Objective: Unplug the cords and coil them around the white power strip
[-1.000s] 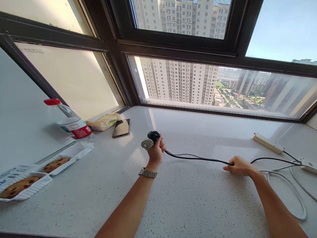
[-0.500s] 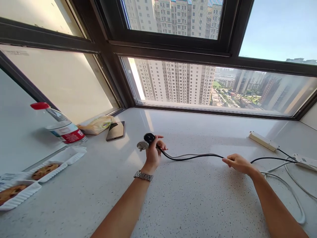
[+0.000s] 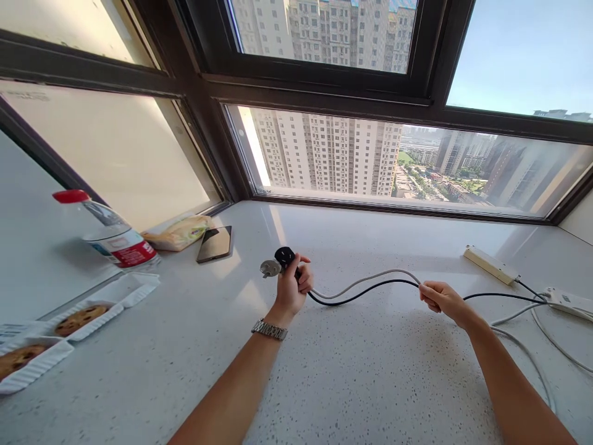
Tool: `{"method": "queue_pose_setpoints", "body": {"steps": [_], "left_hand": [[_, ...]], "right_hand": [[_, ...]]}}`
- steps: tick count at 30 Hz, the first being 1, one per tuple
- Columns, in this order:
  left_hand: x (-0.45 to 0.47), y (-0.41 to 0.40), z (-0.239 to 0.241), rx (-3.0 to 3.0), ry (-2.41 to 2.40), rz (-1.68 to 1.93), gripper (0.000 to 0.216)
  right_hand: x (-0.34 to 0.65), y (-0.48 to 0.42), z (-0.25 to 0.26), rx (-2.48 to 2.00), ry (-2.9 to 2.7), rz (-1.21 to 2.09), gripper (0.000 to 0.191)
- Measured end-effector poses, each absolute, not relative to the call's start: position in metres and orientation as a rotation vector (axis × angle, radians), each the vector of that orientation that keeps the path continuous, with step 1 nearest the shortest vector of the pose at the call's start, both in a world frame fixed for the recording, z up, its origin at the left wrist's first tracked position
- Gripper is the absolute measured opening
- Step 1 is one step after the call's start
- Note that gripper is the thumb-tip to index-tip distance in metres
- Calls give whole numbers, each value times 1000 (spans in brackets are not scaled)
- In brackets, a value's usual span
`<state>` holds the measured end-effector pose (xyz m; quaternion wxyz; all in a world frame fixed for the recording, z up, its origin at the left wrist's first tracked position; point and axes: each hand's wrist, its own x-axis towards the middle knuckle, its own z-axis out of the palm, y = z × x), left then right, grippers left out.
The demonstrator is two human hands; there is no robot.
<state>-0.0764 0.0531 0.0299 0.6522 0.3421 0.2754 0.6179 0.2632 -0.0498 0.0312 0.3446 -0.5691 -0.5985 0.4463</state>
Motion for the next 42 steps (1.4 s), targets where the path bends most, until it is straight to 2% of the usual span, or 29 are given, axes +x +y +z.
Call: {"method": "queue_pose_setpoints", "body": {"steps": [5, 15, 18, 22, 25, 28, 32, 33, 42], "left_hand": [[-85, 59, 34, 633, 632, 1441, 23], [-106, 64, 45, 443, 550, 1633, 28], [-96, 62, 39, 391, 567, 1597, 38], [-72, 53, 29, 416, 554, 1507, 44], [-51, 39, 25, 487, 523, 1358, 46], [-33, 23, 24, 535, 464, 1208, 47], [-21, 10, 27, 510, 401, 1133, 45], [-19, 8, 28, 499, 396, 1137, 44], [-9, -8, 32, 519, 349, 1074, 32]], "right_hand": [[272, -49, 26, -1598, -1695, 1042, 55], [299, -40, 9, -1912, -1771, 672, 64], [292, -40, 9, -1940, -1818, 363, 64], [236, -40, 4, -1711, -1810, -210, 69], [176, -45, -4, -1539, -2049, -403, 74], [136, -50, -9, -1418, -2279, -343, 72], [131, -50, -3, -1521, -2338, -187, 28], [134, -50, -1, -1552, -2346, -159, 22], [131, -51, -6, -1699, -2200, 42, 29]]}}
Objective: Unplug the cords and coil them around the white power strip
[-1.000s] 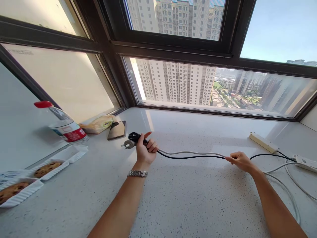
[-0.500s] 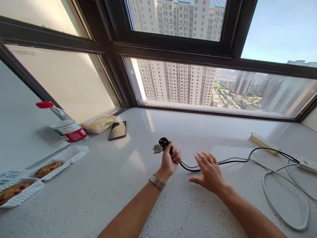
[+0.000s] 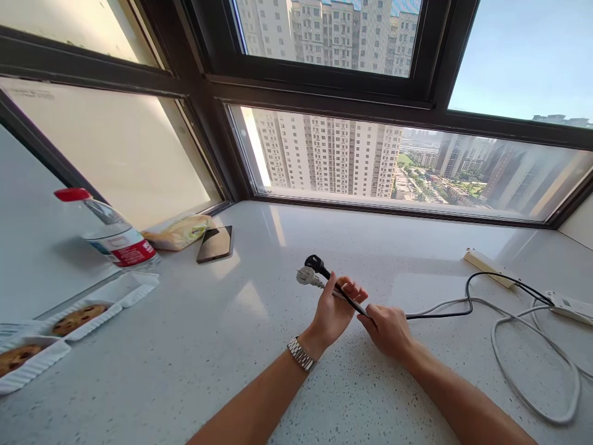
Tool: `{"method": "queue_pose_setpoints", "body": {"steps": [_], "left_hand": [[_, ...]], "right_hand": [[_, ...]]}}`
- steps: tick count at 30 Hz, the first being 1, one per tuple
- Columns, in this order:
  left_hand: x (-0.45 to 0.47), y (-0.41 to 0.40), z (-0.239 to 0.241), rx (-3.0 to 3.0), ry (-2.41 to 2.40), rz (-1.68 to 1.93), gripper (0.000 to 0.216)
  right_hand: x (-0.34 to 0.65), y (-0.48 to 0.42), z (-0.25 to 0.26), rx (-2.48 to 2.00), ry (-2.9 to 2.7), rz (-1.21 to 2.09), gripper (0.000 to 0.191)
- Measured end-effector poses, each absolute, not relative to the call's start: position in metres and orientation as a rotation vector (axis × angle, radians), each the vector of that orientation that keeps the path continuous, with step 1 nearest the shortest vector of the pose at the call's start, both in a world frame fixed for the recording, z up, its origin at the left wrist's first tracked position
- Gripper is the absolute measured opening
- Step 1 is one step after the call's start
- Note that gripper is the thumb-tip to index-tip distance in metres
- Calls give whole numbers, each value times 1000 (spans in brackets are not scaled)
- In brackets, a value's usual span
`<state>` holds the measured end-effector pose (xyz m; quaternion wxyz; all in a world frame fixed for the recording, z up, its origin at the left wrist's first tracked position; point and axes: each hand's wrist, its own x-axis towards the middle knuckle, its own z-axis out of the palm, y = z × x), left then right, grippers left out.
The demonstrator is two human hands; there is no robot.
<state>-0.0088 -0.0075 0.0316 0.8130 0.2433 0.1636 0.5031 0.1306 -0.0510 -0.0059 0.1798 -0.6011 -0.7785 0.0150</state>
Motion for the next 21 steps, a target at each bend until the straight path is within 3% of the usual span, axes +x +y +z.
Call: {"method": "queue_pose_setpoints", "body": {"steps": [8, 12, 16, 21], "left_hand": [[-12, -1, 25, 593, 407, 1110, 41], [-39, 21, 33, 710, 528, 1425, 48], [-67, 39, 43, 676, 607, 1687, 50], [-82, 50, 48, 651, 661, 1816, 50]], "right_hand": [[145, -52, 11, -1853, -2205, 141, 37], [181, -46, 17, -2144, -2123, 196, 45], [223, -43, 23, -2164, -2065, 491, 52], [264, -48, 30, -1867, -2007, 1039, 53]]}}
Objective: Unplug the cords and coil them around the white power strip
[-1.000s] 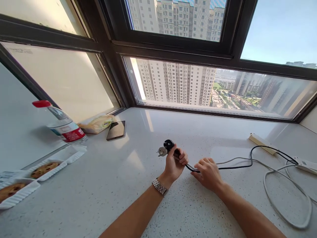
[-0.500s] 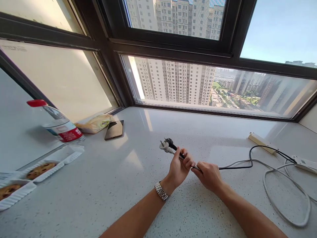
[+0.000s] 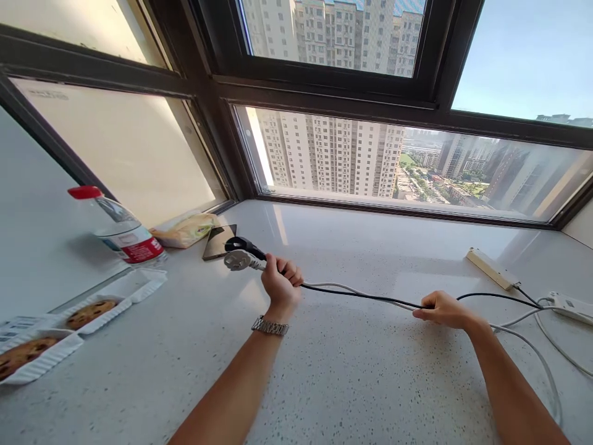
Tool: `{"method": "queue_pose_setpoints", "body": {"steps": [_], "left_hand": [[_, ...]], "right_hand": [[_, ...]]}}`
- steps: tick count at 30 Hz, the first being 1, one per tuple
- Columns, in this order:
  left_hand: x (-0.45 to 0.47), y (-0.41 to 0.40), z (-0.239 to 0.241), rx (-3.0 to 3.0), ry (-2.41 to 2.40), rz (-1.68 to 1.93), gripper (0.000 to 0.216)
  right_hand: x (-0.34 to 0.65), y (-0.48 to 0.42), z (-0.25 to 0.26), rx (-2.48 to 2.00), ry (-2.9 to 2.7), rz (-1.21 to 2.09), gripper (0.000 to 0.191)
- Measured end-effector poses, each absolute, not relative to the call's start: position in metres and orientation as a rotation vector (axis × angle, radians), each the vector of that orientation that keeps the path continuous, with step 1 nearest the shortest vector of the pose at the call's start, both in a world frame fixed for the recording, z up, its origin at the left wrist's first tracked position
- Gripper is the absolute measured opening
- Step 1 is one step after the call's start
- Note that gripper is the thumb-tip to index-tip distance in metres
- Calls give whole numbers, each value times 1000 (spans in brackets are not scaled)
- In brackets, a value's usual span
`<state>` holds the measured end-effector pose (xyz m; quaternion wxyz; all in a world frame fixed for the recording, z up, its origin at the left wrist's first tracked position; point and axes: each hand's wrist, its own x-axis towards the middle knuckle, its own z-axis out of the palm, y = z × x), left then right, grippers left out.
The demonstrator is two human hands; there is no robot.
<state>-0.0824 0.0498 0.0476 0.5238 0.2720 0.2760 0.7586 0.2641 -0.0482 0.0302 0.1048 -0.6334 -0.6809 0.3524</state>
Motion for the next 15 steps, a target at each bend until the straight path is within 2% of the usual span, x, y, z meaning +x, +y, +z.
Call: {"method": "queue_pose_setpoints", "body": {"steps": [6, 11, 15], "left_hand": [[-82, 52, 46, 654, 684, 1823, 51], [-73, 50, 42, 663, 702, 1793, 51], [-65, 45, 37, 664, 664, 1722, 50]], "right_hand": [[284, -49, 30, -1698, -1895, 1314, 59], [268, -41, 26, -1777, -1685, 960, 62], [258, -43, 34, -1650, -1515, 1007, 58]]}}
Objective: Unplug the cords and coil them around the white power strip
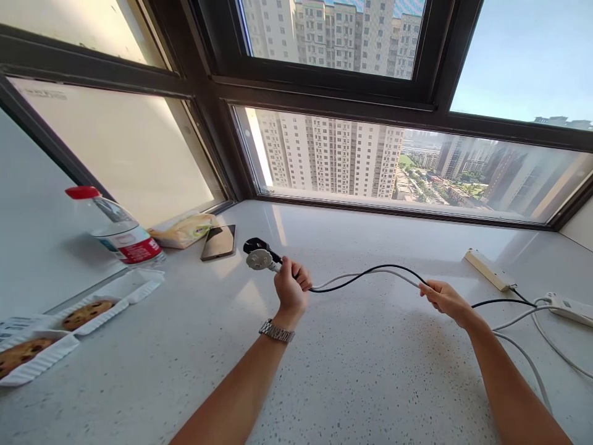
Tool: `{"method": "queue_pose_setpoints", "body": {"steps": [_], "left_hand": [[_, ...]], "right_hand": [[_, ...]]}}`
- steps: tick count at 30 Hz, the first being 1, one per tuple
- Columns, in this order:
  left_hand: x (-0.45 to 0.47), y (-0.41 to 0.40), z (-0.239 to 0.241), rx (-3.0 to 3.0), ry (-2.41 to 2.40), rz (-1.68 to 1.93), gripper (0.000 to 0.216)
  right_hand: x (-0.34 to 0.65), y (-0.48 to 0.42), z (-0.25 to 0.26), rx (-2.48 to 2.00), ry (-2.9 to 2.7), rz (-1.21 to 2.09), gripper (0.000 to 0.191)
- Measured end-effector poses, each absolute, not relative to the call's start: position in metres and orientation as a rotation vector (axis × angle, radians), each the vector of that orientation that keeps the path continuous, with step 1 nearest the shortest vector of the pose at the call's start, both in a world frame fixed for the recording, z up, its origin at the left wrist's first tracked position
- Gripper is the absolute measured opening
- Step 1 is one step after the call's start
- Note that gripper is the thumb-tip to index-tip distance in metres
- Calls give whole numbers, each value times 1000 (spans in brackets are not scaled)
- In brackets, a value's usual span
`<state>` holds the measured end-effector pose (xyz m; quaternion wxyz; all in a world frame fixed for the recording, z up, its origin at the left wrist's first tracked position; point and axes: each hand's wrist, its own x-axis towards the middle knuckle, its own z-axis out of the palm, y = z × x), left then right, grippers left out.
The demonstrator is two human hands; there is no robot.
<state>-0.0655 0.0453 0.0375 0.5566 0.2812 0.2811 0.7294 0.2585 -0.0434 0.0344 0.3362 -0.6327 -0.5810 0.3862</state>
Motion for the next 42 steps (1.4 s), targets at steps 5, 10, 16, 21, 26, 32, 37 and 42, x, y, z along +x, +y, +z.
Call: {"method": "queue_pose_setpoints", "body": {"steps": [5, 10, 16, 21, 26, 32, 37, 42], "left_hand": [[-58, 40, 31, 688, 614, 1583, 49], [-43, 30, 21, 767, 589, 1395, 50], [-25, 11, 15, 1173, 515, 1141, 53], [-15, -5, 17, 1698, 549, 1011, 49], [-5, -9, 12, 2039, 687, 852, 38], [-6, -6, 9, 2195, 731, 833, 33], [-10, -6, 10, 2326, 624, 662, 35], [-9, -5, 9, 2488, 684, 588, 46]], "right_hand": [[248, -45, 38, -1516, -1292, 960, 58], [230, -38, 22, -1401, -1011, 923, 56], [213, -37, 19, -1267, -904, 988, 53], [204, -42, 26, -1125, -898, 1031, 50], [201, -47, 33, -1052, -900, 1027, 41], [202, -49, 37, -1041, -914, 1029, 31], [208, -47, 33, -962, -911, 1087, 32], [209, -48, 32, -949, -979, 1070, 33]]}}
